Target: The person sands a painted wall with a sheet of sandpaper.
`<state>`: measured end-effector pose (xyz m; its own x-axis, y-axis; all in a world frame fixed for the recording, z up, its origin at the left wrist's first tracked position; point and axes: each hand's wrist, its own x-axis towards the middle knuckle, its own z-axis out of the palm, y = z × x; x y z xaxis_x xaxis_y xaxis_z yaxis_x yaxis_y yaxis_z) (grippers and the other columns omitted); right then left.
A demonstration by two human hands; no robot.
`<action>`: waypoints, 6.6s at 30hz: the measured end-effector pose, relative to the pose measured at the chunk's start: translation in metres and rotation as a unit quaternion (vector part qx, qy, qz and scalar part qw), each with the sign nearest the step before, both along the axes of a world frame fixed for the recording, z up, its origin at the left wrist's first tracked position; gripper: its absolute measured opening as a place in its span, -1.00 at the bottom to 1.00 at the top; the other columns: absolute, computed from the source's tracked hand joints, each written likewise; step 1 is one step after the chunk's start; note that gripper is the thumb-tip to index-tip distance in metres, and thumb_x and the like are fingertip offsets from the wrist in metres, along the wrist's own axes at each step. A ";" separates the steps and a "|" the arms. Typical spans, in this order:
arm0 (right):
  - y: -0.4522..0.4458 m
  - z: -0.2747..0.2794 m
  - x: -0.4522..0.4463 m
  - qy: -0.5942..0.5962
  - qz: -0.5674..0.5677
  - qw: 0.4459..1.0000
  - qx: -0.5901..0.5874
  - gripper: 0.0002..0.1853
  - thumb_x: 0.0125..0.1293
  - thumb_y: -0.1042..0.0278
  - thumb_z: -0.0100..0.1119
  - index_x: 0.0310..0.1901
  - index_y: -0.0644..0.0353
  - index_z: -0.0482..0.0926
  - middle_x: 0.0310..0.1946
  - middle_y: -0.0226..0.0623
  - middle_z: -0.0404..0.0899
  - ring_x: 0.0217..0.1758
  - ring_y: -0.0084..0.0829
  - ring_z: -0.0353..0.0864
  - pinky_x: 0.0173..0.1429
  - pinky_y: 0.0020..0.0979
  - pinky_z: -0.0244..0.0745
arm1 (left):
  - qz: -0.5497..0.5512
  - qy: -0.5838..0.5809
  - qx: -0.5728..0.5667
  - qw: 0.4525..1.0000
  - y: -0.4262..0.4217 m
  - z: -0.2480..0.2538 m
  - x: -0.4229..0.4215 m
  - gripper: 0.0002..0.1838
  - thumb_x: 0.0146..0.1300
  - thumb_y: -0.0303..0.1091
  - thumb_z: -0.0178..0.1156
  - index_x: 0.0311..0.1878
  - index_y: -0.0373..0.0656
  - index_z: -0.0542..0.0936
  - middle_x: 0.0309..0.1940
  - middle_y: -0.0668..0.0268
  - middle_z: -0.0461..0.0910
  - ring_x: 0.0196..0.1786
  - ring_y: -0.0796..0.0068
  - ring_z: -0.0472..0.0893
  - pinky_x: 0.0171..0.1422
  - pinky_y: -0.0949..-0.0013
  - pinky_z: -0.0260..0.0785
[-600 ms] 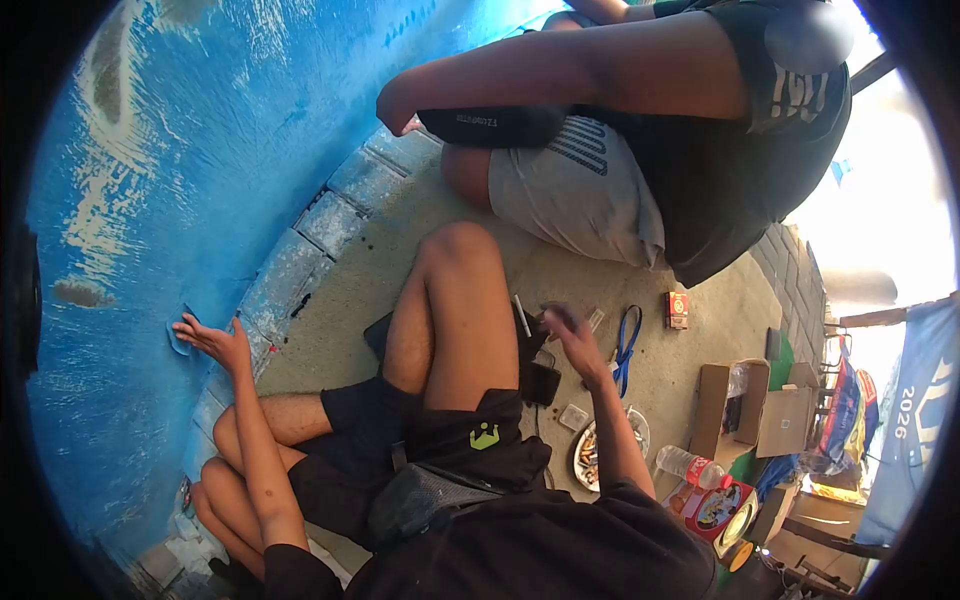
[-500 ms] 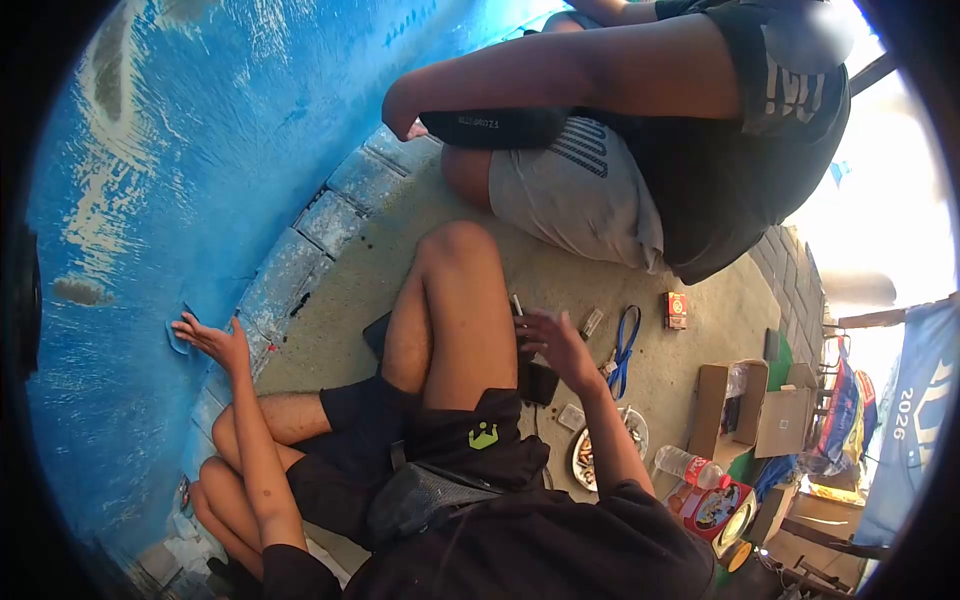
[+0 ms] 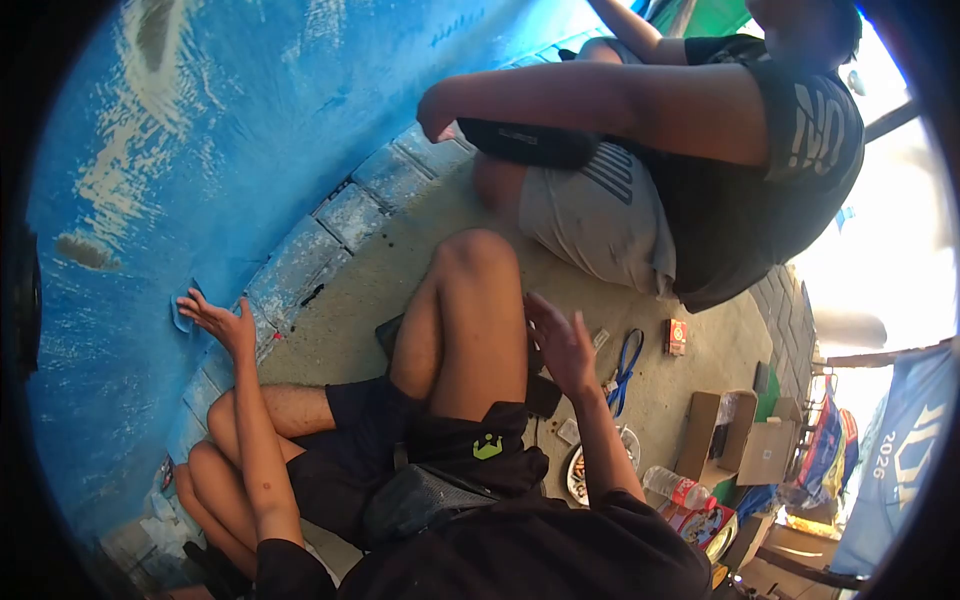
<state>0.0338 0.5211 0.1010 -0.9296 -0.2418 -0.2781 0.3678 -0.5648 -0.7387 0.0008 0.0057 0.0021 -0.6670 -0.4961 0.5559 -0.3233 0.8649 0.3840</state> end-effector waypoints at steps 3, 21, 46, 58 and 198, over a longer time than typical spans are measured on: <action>-0.030 -0.001 -0.014 0.086 0.040 0.958 0.272 -0.12 0.31 -0.31 -0.06 0.35 0.39 0.14 0.31 0.04 0.24 0.40 -0.22 0.20 0.42 -0.27 0.10 | -0.007 0.016 -0.014 1.000 -0.002 0.001 -0.001 0.09 0.05 -0.35 0.35 0.48 -0.20 -0.22 0.49 -0.11 -0.44 0.52 -0.20 -0.39 0.49 -0.23 -0.37; -0.078 0.027 -0.127 0.153 0.052 0.701 0.695 -0.54 0.26 0.00 0.14 -0.01 0.24 0.60 -0.18 -0.10 0.65 -0.02 -0.29 0.62 0.15 -0.34 0.39 | -0.007 0.041 0.001 0.999 -0.002 0.004 -0.002 0.03 0.06 -0.39 0.30 0.46 -0.28 -0.18 0.47 -0.22 -0.34 0.51 -0.25 -0.39 0.49 -0.21 -0.41; -0.267 -0.089 -0.074 0.411 0.498 0.589 0.486 -0.67 0.23 0.22 0.17 -0.07 0.27 0.56 -0.24 0.04 0.62 -0.14 0.03 0.61 -0.05 -0.14 0.48 | 0.044 0.061 -0.040 0.996 -0.014 0.019 -0.008 -0.25 0.34 -0.09 0.04 0.46 -0.25 0.03 0.46 -0.05 -0.03 0.50 -0.02 -0.01 0.52 -0.13 -0.31; -0.268 -0.100 -0.077 0.425 0.546 0.547 0.471 -0.62 0.23 0.15 0.16 -0.04 0.27 0.54 -0.17 0.03 0.62 -0.06 0.01 0.60 0.00 -0.14 0.48 | 0.009 0.116 -0.215 0.970 -0.054 0.207 -0.037 -0.27 0.37 0.04 -0.06 0.47 -0.14 0.04 0.48 0.18 0.04 0.49 0.12 0.09 0.51 -0.06 -0.23; -0.270 -0.082 -0.094 0.296 0.197 0.842 0.405 -0.67 0.35 0.20 0.10 -0.13 0.37 0.61 -0.32 -0.23 0.64 -0.25 -0.54 0.53 -0.21 -0.47 0.43 | -0.185 -0.140 0.795 0.560 0.050 -0.011 0.033 -0.52 0.21 -0.41 0.25 0.20 -0.33 0.47 0.01 0.28 0.56 0.03 0.52 0.54 0.10 0.40 0.40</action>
<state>-0.0601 0.2508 0.0185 -0.8552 -0.5181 -0.0152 -0.1604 0.2923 -0.9428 0.0343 0.0554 -0.0090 -0.8386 -0.0140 -0.5446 -0.4749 -0.4712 0.7433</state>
